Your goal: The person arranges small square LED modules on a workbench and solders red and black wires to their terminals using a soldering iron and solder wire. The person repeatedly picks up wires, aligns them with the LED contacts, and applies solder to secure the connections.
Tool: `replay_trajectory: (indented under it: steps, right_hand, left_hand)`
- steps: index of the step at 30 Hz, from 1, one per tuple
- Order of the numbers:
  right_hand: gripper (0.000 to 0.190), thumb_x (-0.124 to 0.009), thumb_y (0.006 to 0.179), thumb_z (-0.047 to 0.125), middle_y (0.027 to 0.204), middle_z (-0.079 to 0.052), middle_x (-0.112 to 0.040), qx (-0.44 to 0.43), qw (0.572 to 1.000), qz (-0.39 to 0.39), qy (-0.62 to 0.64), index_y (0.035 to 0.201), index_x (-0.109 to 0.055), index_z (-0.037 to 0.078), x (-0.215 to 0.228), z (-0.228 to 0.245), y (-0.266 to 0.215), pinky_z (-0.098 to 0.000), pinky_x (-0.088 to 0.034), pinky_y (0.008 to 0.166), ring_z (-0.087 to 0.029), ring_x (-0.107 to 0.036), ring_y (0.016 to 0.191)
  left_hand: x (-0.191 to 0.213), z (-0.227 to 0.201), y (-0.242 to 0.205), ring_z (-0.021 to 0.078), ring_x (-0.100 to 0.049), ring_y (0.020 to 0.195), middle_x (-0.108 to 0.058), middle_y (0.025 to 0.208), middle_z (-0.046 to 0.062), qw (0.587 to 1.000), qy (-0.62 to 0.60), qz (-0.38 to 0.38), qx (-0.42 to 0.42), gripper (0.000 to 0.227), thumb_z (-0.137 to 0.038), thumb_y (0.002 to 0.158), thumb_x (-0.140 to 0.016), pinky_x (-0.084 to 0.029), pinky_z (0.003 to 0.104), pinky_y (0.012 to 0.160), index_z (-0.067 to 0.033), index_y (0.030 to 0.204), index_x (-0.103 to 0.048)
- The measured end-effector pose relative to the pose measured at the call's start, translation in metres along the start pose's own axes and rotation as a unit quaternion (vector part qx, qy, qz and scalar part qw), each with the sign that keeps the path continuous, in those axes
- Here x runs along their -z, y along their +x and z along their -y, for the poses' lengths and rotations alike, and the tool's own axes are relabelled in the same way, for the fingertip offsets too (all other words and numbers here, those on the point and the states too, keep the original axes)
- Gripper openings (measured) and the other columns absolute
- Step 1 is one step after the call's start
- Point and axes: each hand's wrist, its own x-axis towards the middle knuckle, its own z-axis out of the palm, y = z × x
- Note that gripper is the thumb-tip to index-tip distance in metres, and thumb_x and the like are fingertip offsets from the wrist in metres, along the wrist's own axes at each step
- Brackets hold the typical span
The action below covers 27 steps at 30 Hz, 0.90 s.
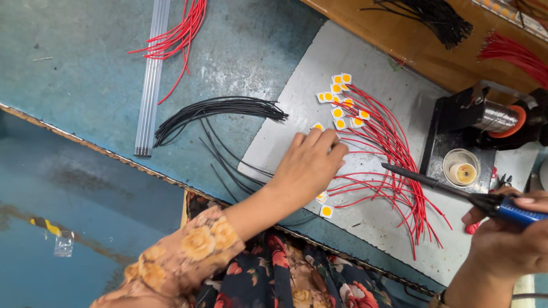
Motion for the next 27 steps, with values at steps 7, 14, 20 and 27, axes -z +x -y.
replay_trajectory:
  steps: [7,14,20,27]
  right_hand:
    - [0.054,-0.045,0.118,0.051,0.088,-0.012,-0.042,-0.001,1.000,0.015,0.015,0.102,-0.042,0.000,0.010,-0.009,-0.004,-0.0384,-0.046,0.057,-0.029,-0.048,0.058]
    - [0.041,-0.039,0.119,0.040,0.070,-0.019,-0.043,-0.061,0.997,-0.005,-0.049,0.108,-0.045,0.001,0.045,-0.041,-0.010,-0.0366,-0.039,0.051,-0.030,-0.049,0.051]
    - [0.032,-0.034,0.121,0.034,0.082,-0.023,-0.045,-0.080,0.996,-0.003,-0.033,0.119,-0.046,0.005,0.061,-0.065,-0.012,-0.0374,-0.041,0.056,-0.034,-0.050,0.057]
    - [0.028,-0.028,0.122,0.025,0.084,-0.023,-0.048,-0.089,0.995,0.007,-0.053,0.118,-0.045,0.003,0.050,-0.055,-0.014,-0.0353,-0.040,0.053,-0.032,-0.049,0.051]
  left_hand:
    - [-0.017,0.001,0.020,0.0240,-0.058,0.102,-0.061,0.101,0.006,0.994,0.103,0.017,-0.037,0.009,-0.016,0.085,-0.068,-0.044,0.040,0.085,-0.0105,0.093,-0.068]
    - [0.018,0.017,-0.013,0.0238,-0.059,0.100,-0.062,0.099,0.004,0.995,0.092,0.045,0.013,0.007,-0.015,0.085,-0.070,-0.044,0.041,0.083,-0.0109,0.089,-0.067]
    - [0.066,0.067,-0.017,0.0269,-0.057,0.096,-0.062,0.098,0.006,0.992,0.087,-0.013,0.093,0.015,-0.021,0.084,-0.076,-0.043,0.043,0.078,-0.0129,0.096,-0.072]
    - [0.064,0.106,-0.010,0.0246,-0.058,0.097,-0.062,0.097,0.002,0.985,0.163,-0.032,0.049,0.016,-0.022,0.082,-0.079,-0.043,0.041,0.082,-0.0133,0.094,-0.073]
